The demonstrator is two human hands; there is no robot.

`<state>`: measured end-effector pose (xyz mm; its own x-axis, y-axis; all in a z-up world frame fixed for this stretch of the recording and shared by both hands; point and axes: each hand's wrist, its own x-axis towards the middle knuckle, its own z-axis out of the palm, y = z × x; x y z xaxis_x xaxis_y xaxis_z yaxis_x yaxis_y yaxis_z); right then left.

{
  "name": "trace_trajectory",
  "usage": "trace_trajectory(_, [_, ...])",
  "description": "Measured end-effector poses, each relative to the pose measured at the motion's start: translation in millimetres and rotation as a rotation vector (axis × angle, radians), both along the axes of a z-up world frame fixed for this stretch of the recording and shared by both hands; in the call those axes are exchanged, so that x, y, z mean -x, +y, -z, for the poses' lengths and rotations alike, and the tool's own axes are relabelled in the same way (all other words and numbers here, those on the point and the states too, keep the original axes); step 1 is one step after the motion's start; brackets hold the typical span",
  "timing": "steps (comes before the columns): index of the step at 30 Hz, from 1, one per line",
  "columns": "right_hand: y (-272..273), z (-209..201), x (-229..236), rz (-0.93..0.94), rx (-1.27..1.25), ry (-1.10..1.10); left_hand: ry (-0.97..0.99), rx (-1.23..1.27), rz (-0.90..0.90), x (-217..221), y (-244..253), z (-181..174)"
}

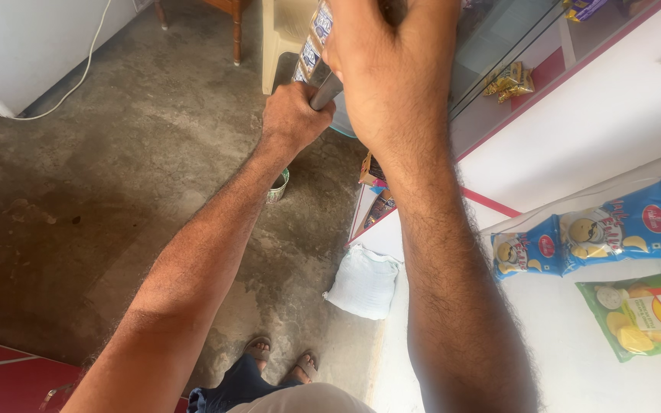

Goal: The person mops a concrete floor in a small shop using a string mop and a bucket of water. They repeatedly dip the mop into the bucket, wring it out, and scrub the floor around a red cabinet, a white freezer, and a display shelf.

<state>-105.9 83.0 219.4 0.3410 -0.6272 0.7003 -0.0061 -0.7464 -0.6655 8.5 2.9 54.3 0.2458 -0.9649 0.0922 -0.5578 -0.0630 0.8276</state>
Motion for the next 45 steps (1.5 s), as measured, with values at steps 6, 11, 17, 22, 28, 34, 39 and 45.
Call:
trace_trajectory(6, [0.5,-0.4,-7.5,0.018,0.015,0.013,-0.011,0.036,-0.009,-3.7,4.5,-3.1])
trace_trajectory(11, [4.6,1.6,-12.5,0.116,-0.050,0.067,0.025,0.065,0.004,-7.0,0.5,8.0])
trace_trajectory(17, [-0.4,7.6,-22.4,0.046,-0.096,0.033,-0.023,0.068,0.026,-11.9,-12.2,18.9])
trace_trajectory(22, [-6.5,11.4,-23.4,0.035,-0.088,0.042,-0.041,0.061,0.037,-13.2,-16.1,23.7])
trace_trajectory(28, [-10.1,16.1,-22.8,-0.008,-0.116,0.015,-0.020,0.110,0.039,-14.0,-15.6,29.8])
trace_trajectory(34, [-9.9,20.7,-26.1,-0.005,0.016,0.052,0.018,-0.010,0.022,-15.1,-4.0,20.0])
trace_trajectory(39, [-9.1,22.9,-27.7,0.026,0.055,0.069,0.028,-0.017,0.014,-16.7,2.7,16.1])
trace_trajectory(45, [-9.8,23.9,-25.7,0.006,0.066,0.070,0.036,0.064,0.035,-16.1,-7.1,29.9])
